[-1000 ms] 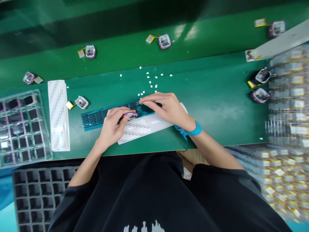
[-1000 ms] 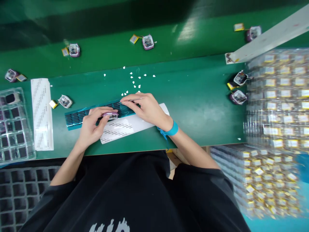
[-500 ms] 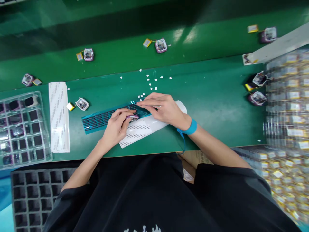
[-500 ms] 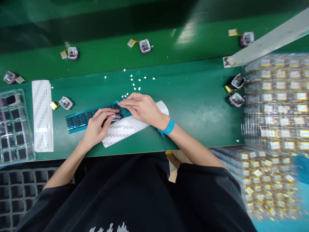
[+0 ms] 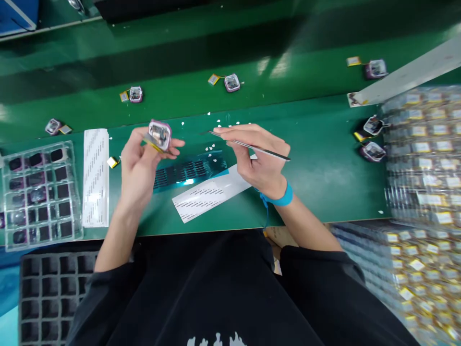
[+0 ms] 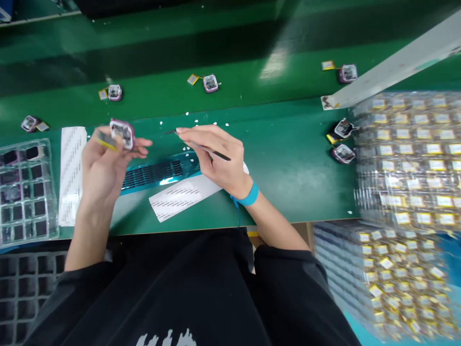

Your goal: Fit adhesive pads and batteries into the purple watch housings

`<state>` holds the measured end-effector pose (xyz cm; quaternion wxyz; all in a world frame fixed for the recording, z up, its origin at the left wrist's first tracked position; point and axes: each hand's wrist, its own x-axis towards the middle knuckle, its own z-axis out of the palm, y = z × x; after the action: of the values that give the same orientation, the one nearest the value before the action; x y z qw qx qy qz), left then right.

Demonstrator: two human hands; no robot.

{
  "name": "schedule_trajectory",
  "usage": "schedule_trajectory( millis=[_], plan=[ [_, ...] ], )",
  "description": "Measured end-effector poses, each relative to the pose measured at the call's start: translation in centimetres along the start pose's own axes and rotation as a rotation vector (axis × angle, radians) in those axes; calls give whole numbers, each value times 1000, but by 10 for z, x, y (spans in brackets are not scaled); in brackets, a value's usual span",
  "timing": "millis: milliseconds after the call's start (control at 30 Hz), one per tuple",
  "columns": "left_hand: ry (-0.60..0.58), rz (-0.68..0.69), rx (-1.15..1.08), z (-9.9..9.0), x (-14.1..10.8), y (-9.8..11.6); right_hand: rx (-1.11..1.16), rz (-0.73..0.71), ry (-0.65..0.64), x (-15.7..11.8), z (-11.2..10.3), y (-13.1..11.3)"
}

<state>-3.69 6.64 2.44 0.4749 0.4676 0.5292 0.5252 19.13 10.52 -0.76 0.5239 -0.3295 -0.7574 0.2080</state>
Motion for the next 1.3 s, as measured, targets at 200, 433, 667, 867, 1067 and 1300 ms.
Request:
schedule_trajectory(
  millis=[200,433,667,867,1067,1300],
  plan=[
    [-78,-299,-283,0,27,-30,-33,-142,-47,-15,9,1],
    [40,-235,-178,11,13,-41,-75,-221,-154,-28,12,4],
    [127,-329,-232,21,6,-42,-111,-256,-209,-30,12,0],
    [128,-312,-242,29,-2,-40,-114,-203,-286,-32,12,-1],
    [125,-294,-246,30,-4,-39,-144,-256,-248,-32,13,-1],
    [100,-281,-202,28,-5,-41,-86,-204,-263,-35,14,5]
  ],
)
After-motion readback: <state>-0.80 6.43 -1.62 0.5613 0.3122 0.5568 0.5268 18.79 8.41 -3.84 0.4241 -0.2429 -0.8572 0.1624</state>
